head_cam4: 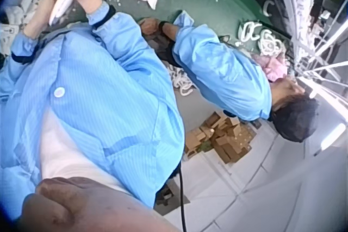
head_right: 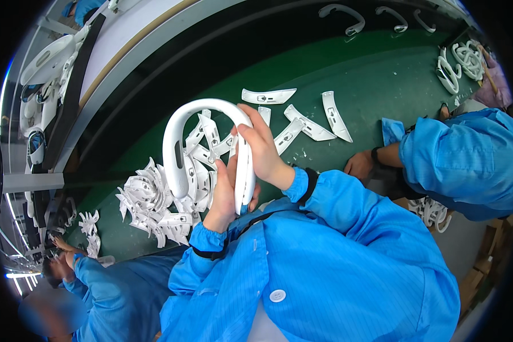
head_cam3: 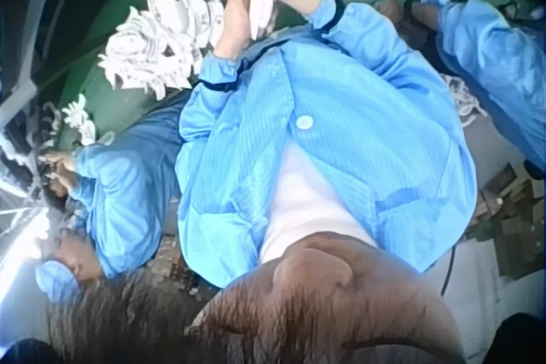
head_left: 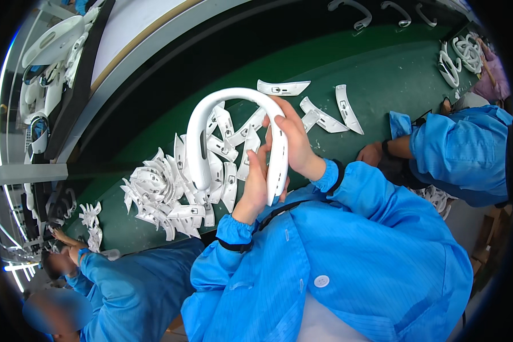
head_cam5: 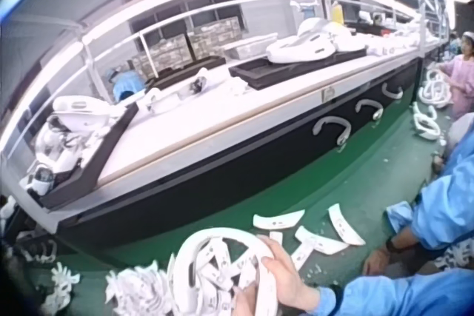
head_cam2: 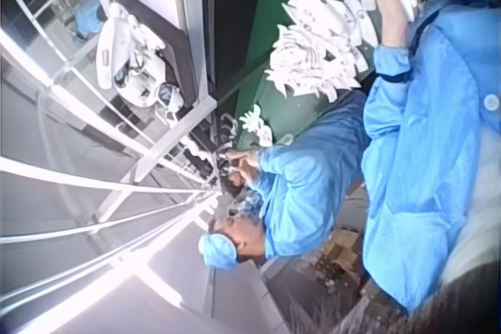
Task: Assembling electronic neck devices on a factory production line.
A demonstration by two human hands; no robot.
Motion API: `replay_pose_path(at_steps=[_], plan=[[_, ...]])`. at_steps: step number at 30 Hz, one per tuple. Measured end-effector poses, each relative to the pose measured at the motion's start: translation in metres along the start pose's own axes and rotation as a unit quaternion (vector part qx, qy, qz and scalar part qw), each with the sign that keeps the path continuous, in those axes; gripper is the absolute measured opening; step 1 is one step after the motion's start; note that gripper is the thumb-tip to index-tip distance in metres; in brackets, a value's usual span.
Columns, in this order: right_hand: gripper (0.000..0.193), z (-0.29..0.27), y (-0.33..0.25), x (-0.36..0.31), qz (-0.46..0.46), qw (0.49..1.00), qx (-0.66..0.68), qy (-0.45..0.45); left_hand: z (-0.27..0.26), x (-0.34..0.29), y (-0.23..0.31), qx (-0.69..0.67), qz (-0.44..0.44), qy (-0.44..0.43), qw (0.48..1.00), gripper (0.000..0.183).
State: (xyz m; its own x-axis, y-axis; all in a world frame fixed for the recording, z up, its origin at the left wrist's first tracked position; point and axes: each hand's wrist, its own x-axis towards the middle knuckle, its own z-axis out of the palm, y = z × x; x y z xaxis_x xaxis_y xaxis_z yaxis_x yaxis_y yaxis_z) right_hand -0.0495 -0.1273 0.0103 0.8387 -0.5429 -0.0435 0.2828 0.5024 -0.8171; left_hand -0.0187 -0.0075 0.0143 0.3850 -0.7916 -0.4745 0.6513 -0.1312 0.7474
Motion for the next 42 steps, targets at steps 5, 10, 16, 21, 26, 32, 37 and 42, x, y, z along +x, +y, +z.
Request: replay_pose_path(at_steps=[5, 10, 16, 21, 26, 32, 37, 42], plan=[[0.041, -0.008, 0.008, -0.004, -0.028, 0.998, -0.055, -0.025, 0.003, 0.003, -0.01, 0.201, 0.029, 0.028, 0.979, 0.07], [0.05, -0.007, 0.004, 0.003, -0.025, 0.997, -0.073, -0.002, 0.008, 0.006, -0.002, 0.118, -0.045, 0.041, 0.991, 0.066], [0.056, 0.001, 0.002, -0.005, -0.018, 0.996, -0.082, 0.013, -0.002, 0.007, 0.001, 0.026, -0.049, 0.004, 0.998, 0.063], [0.051, -0.014, 0.03, -0.017, -0.074, 0.989, -0.126, 0.015, -0.003, 0.019, -0.031, 0.161, 0.058, 0.117, 0.978, 0.064], [0.044, -0.009, 0.034, -0.024, -0.091, 0.993, -0.069, 0.037, 0.002, 0.01, -0.018, 0.174, 0.034, 0.08, 0.981, 0.057], [0.039, -0.022, 0.024, -0.001, 0.14, 0.989, 0.054, -0.017, -0.016, 0.0, -0.014, 0.054, 0.025, -0.004, 0.998, 0.048], [0.047, -0.02, 0.007, 0.007, 0.156, 0.983, 0.052, -0.077, -0.025, -0.007, 0.003, 0.026, 0.085, -0.027, 0.996, 0.056], [0.036, -0.016, -0.005, 0.02, 0.111, 0.983, -0.072, -0.124, -0.042, -0.003, 0.006, 0.023, 0.106, -0.039, 0.993, 0.043]])
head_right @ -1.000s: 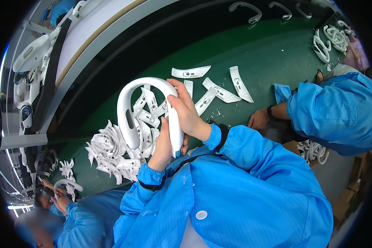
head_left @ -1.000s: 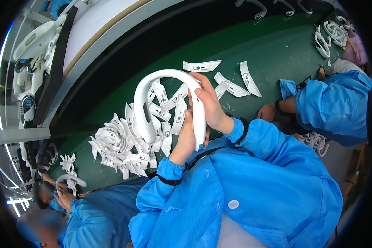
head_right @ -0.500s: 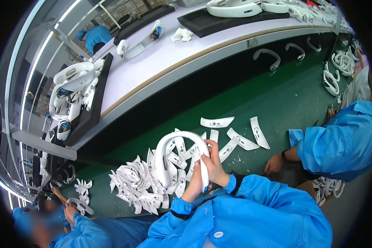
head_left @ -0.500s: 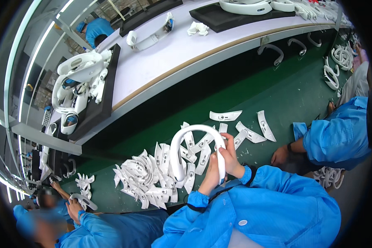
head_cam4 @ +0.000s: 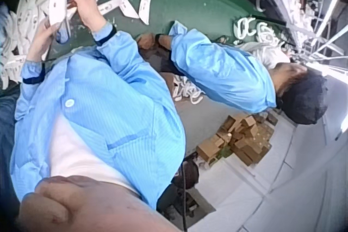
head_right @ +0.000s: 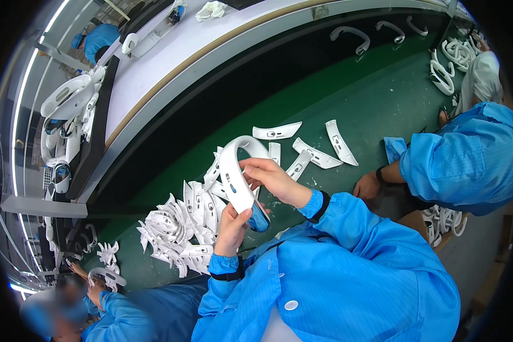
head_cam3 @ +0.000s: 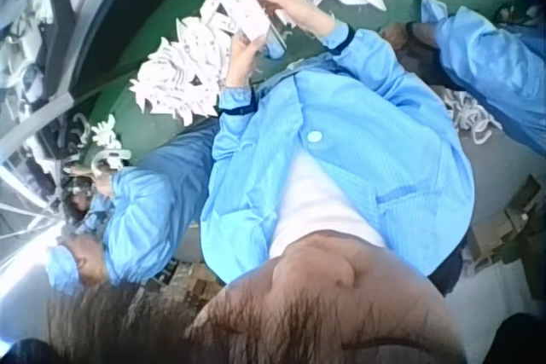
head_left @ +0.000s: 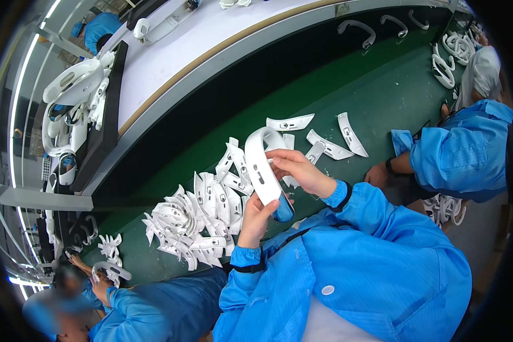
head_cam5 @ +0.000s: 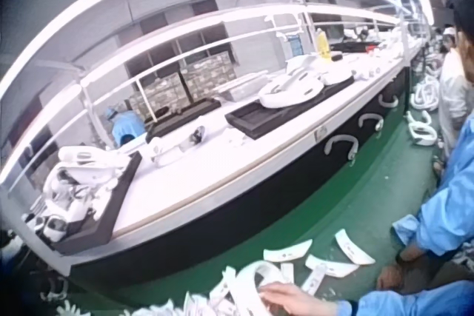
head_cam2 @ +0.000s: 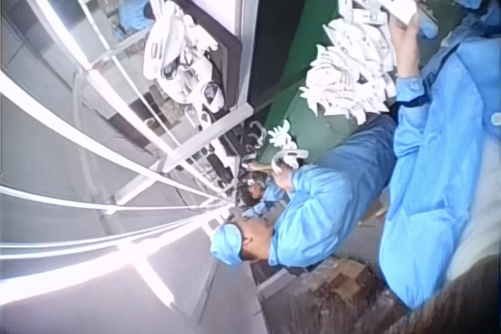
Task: Assembling electronic neck devices on a factory production line.
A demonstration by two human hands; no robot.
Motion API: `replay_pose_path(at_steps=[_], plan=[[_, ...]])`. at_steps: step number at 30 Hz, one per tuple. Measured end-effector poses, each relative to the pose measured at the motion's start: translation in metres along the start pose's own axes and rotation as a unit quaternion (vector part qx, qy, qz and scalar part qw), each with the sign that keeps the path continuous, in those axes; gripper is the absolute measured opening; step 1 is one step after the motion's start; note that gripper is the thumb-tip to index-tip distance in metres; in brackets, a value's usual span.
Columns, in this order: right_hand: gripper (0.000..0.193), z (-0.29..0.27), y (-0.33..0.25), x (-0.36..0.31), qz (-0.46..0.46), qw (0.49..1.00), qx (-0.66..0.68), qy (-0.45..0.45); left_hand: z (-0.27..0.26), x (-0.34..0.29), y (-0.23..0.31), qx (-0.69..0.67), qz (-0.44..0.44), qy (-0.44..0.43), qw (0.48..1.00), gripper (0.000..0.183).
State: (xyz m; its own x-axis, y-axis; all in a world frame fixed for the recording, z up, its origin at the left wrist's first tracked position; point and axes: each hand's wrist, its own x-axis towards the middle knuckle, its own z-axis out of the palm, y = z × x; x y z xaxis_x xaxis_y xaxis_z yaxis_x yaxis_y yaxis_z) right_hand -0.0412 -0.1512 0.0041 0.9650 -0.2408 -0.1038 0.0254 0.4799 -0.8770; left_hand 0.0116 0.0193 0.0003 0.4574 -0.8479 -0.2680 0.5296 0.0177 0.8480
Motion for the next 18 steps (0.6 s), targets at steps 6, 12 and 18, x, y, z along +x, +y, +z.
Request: replay_pose_path(at_steps=[6, 12, 18], plan=[[0.04, 0.001, -0.008, -0.007, 0.007, 0.998, 0.039, -0.048, -0.004, -0.003, -0.005, -0.098, -0.003, -0.045, 0.994, 0.056], [0.05, 0.026, 0.012, -0.029, -0.05, 0.978, -0.194, -0.054, -0.019, -0.009, -0.04, -0.033, 0.002, 0.045, 0.998, 0.054], [0.042, 0.005, -0.01, -0.005, 0.009, 0.998, -0.04, -0.041, -0.02, -0.06, 0.009, 0.093, -0.001, 0.07, 0.993, 0.05]])
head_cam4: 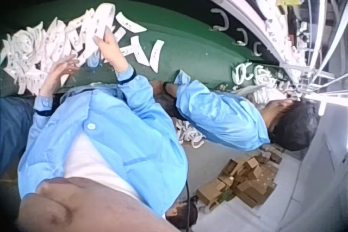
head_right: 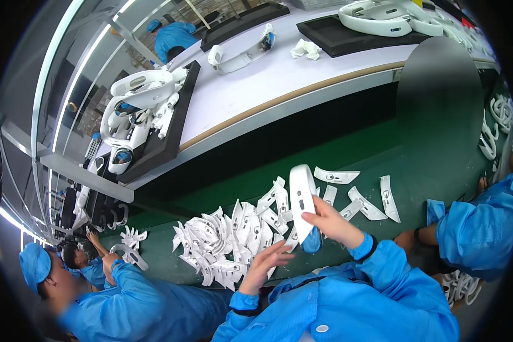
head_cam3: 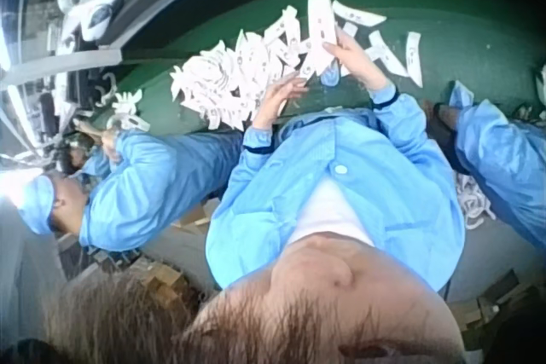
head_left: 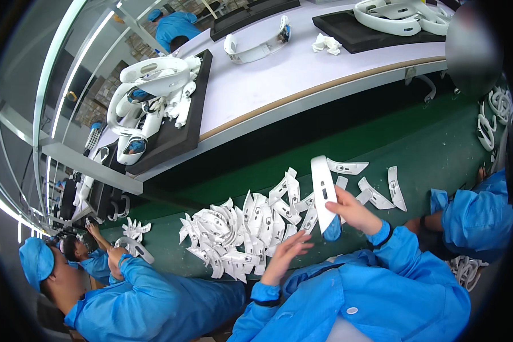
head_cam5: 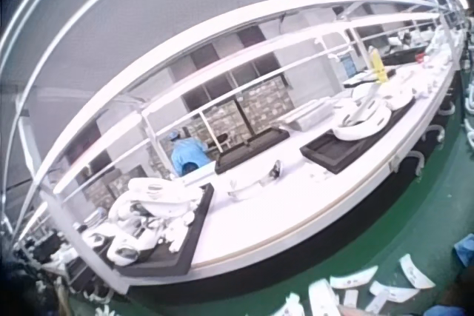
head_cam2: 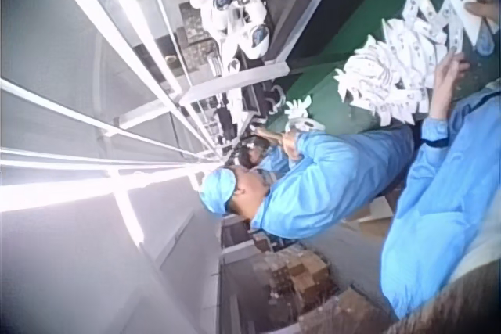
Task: Assembling electronic neck devices on a factory production line.
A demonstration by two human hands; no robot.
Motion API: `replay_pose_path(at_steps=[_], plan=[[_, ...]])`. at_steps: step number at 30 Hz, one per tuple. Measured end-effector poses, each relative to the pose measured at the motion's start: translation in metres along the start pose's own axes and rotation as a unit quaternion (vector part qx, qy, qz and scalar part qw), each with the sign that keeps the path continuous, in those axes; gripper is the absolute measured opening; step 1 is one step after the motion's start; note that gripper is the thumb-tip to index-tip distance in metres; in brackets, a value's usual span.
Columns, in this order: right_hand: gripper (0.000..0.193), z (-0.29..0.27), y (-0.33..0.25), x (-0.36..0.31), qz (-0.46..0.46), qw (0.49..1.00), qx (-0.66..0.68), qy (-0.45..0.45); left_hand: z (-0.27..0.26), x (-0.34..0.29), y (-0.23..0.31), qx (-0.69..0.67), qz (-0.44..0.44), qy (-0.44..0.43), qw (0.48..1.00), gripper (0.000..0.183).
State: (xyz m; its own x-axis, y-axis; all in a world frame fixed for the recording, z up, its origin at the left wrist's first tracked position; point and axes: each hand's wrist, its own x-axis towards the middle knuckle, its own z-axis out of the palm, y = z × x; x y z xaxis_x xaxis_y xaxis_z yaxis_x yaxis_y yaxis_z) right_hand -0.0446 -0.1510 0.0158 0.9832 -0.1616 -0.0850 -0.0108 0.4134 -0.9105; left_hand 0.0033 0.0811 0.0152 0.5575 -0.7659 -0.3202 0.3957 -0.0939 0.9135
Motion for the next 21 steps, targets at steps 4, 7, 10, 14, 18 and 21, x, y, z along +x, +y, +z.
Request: replay_pose_path(at_steps=[4, 7, 10, 14, 18, 21], plan=[[0.037, -0.023, -0.005, 0.061, -0.131, 0.916, -0.376, -0.047, -0.046, -0.019, -0.028, 0.056, -0.064, 0.182, 0.98, 0.044], [0.034, -0.019, -0.033, 0.098, 0.033, 0.828, -0.559, -0.033, -0.054, -0.03, -0.065, 0.089, -0.063, 0.294, 0.95, 0.037], [0.029, -0.061, -0.034, 0.127, 0.022, 0.769, -0.638, 0.037, -0.037, -0.025, -0.092, 0.113, -0.103, 0.215, 0.965, 0.037], [0.028, -0.134, 0.002, 0.173, -0.143, 0.576, -0.783, 0.184, -0.016, -0.019, -0.116, 0.186, -0.098, 0.125, 0.97, 0.035], [0.036, -0.174, 0.043, 0.15, -0.015, 0.621, -0.741, 0.255, -0.023, -0.017, -0.119, 0.27, -0.104, 0.088, 0.953, 0.036], [0.04, -0.199, 0.063, 0.116, 0.104, 0.688, -0.682, 0.225, -0.032, -0.013, -0.131, 0.308, -0.098, 0.124, 0.938, 0.038]])
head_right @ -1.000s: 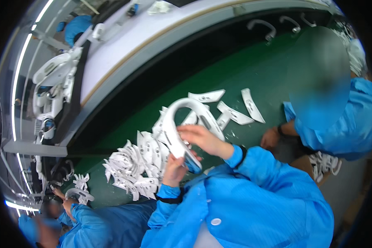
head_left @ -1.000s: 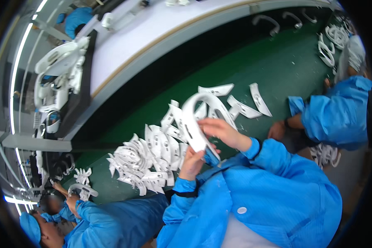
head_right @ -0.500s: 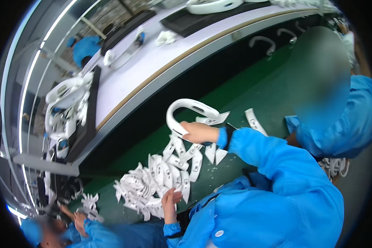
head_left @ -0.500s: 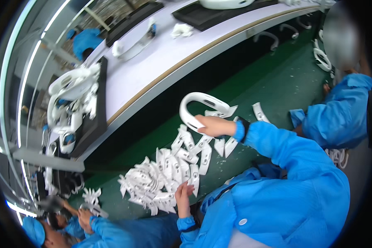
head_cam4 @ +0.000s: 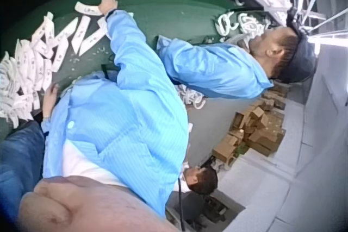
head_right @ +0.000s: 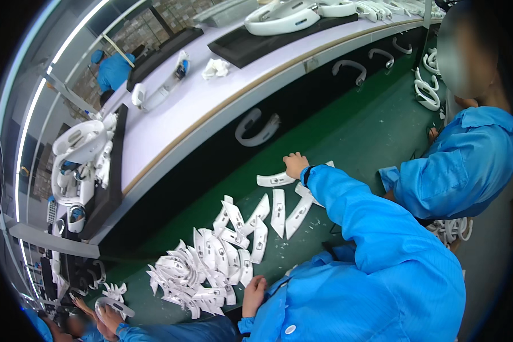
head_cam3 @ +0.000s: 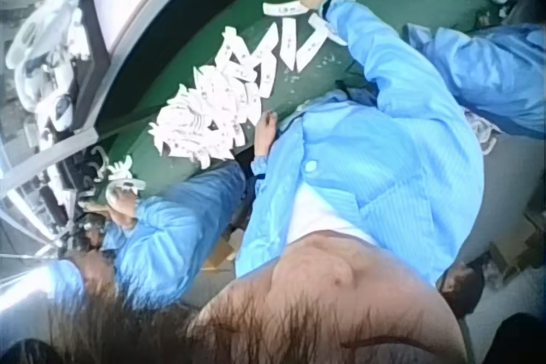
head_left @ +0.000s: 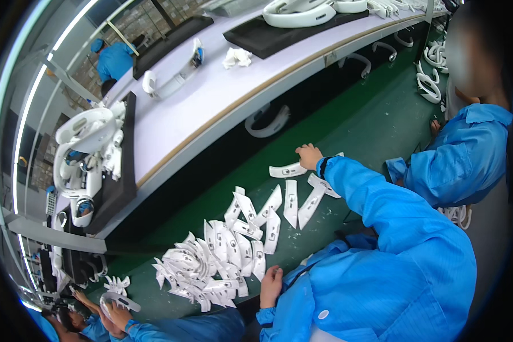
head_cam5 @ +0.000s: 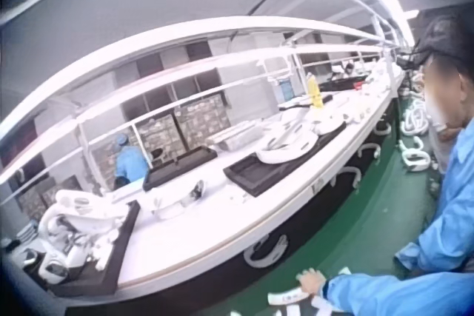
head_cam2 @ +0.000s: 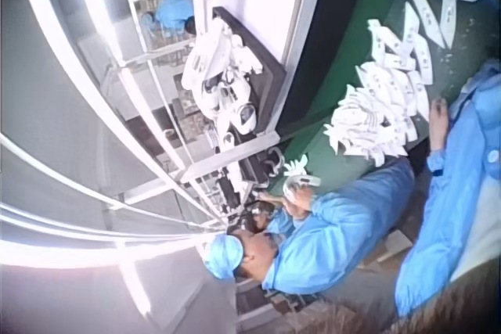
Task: Assembling electronic neck devices on a factory production line.
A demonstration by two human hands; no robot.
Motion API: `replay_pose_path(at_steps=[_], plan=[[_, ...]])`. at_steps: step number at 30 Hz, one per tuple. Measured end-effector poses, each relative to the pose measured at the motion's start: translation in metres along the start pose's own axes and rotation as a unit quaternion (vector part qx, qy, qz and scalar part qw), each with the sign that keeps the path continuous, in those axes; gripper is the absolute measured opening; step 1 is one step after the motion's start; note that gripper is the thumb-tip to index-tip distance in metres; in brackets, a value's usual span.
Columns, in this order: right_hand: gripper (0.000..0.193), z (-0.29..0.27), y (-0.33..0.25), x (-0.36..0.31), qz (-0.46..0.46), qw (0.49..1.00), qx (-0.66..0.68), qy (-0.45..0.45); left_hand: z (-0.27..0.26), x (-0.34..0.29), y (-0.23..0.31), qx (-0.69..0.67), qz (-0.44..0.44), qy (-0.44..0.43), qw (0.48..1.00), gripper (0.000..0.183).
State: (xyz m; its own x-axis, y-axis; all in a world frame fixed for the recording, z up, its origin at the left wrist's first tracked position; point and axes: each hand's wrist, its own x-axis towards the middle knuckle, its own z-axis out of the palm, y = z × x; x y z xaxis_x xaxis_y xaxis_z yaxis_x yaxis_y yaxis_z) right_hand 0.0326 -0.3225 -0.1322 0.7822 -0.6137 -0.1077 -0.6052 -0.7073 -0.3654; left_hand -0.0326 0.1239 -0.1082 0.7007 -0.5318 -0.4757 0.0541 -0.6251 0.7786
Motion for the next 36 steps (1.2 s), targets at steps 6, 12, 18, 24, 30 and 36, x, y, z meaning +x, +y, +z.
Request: replay_pose_path(at_steps=[6, 12, 18, 24, 30, 36], plan=[[0.042, 0.009, 0.015, -0.02, -0.049, 0.996, 0.075, 0.0, -0.001, 0.008, 0.026, 0.129, 0.003, -0.076, 0.989, 0.043], [0.047, 0.054, -0.006, -0.015, -0.085, 0.995, 0.041, -0.019, 0.0, 0.021, 0.046, 0.203, -0.003, -0.114, 0.973, 0.05], [0.069, 0.051, -0.026, -0.011, 0.003, 0.993, 0.015, -0.115, 0.01, 0.019, 0.017, 0.137, 0.026, -0.159, 0.977, 0.045], [0.048, 0.066, -0.023, -0.02, -0.132, 0.984, -0.054, -0.105, 0.009, 0.027, 0.015, 0.115, 0.031, -0.149, 0.982, 0.047], [0.031, 0.058, -0.026, -0.039, -0.13, 0.976, 0.009, -0.174, 0.015, 0.03, 0.015, 0.122, 0.041, -0.155, 0.979, 0.048], [0.027, 0.012, 0.002, -0.06, -0.078, 0.978, 0.195, -0.007, 0.012, 0.019, 0.031, 0.14, 0.029, -0.157, 0.977, 0.048]])
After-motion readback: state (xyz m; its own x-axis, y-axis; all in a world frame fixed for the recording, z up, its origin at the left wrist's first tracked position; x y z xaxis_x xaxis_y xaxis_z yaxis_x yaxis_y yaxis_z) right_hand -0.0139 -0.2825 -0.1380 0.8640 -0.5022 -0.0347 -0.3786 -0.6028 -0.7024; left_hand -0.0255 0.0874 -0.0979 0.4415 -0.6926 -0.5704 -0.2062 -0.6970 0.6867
